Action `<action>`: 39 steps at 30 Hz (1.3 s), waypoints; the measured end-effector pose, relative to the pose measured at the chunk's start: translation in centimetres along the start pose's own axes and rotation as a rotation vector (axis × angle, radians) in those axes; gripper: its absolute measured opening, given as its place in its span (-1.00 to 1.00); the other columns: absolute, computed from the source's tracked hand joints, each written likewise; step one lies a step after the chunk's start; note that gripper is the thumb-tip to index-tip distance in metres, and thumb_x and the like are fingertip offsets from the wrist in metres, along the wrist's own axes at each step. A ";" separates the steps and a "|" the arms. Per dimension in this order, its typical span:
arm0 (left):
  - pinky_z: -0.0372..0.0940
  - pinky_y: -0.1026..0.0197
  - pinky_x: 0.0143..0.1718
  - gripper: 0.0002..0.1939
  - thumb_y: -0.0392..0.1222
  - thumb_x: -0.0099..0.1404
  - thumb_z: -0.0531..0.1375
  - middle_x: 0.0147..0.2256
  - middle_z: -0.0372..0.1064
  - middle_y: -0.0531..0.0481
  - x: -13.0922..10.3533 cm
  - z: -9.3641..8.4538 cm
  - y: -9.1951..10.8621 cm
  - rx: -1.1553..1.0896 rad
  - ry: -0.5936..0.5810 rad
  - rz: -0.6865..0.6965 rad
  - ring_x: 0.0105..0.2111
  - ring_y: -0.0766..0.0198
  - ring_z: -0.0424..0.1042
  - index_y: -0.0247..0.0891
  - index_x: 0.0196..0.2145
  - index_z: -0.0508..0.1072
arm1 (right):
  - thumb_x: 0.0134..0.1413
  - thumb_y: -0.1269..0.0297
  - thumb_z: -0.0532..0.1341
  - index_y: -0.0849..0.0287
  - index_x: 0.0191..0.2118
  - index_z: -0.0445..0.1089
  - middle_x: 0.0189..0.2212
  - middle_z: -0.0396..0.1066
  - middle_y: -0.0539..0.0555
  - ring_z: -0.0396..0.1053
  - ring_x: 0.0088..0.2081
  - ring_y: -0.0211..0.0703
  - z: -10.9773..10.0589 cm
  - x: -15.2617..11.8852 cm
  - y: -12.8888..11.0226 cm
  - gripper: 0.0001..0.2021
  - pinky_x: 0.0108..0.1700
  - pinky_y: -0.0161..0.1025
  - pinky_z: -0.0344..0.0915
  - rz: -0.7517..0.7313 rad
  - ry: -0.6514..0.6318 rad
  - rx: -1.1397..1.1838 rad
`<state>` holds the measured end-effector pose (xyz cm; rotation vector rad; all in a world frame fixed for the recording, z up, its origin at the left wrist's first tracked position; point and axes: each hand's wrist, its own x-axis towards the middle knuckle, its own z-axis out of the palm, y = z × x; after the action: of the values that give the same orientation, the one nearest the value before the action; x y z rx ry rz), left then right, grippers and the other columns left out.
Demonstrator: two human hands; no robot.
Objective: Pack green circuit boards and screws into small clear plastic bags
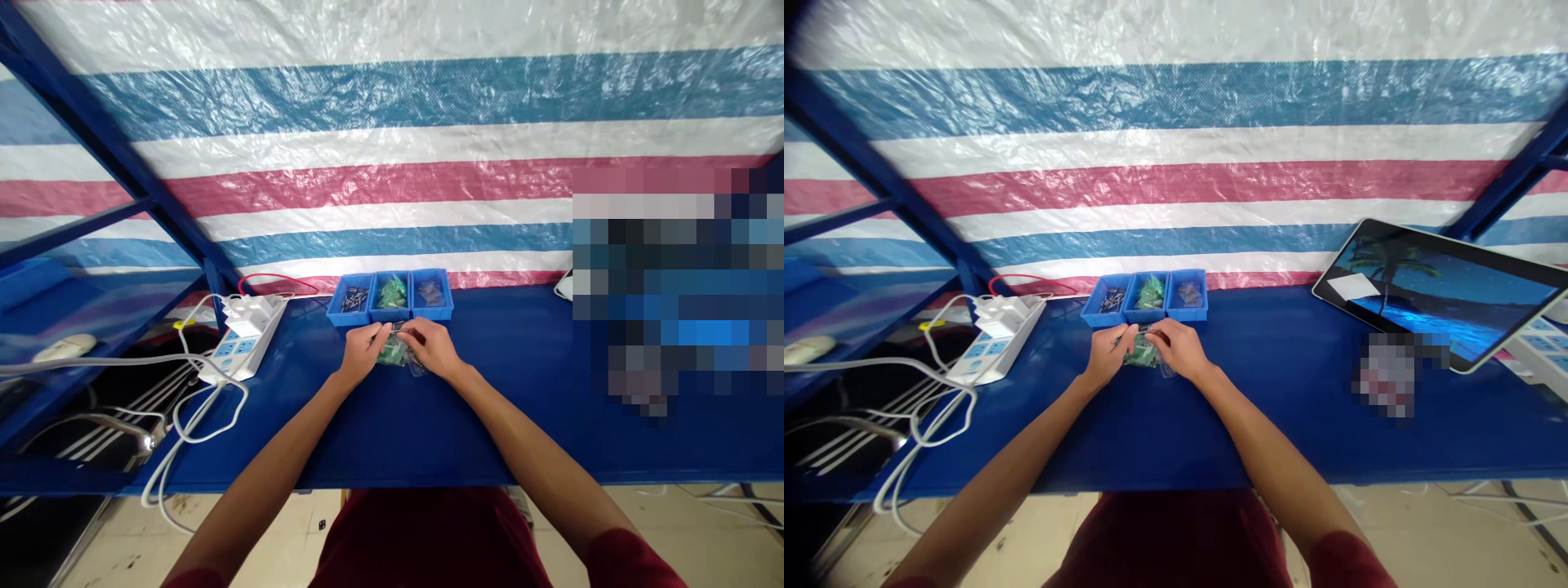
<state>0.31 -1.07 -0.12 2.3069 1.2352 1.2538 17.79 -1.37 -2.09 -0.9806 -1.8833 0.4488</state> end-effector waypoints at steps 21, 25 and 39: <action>0.14 0.35 -0.51 -0.51 -0.05 0.35 0.04 -0.73 0.18 0.12 -0.1 0.1 -0.2 -0.045 0.007 -0.079 -0.67 0.44 0.22 -0.28 -0.70 0.22 | 0.30 0.11 -0.04 0.14 -0.26 0.36 -0.33 0.42 0.08 0.36 -0.28 -0.19 0.0 0.0 -0.4 -0.70 -0.19 -0.29 0.23 -0.075 -0.050 0.022; 0.16 0.35 -0.49 -0.49 -0.04 0.35 0.03 -0.73 0.18 0.12 0.0 0.1 -0.3 -0.037 0.005 -0.090 -0.67 0.44 0.22 -0.28 -0.71 0.22 | 0.32 0.14 -0.08 0.16 -0.38 0.31 -0.44 0.35 0.05 0.31 -0.36 -0.21 0.0 0.0 -0.4 -0.65 -0.26 -0.31 0.20 -0.086 -0.059 0.008; 0.21 0.38 -0.49 -0.65 -0.09 0.34 0.08 -0.63 0.36 0.09 -0.1 0.2 -0.1 -0.011 0.036 0.065 -0.63 0.43 0.31 -0.28 -0.53 0.43 | 0.30 0.15 -0.04 0.16 -0.38 0.33 -0.45 0.37 0.02 0.30 -0.40 -0.24 -0.1 0.1 0.0 -0.68 -0.29 -0.33 0.18 -0.031 -0.017 -0.016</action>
<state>0.38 -1.07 -0.31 2.3441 1.1698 1.3264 17.89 -1.35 -1.95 -0.9590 -1.9177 0.4254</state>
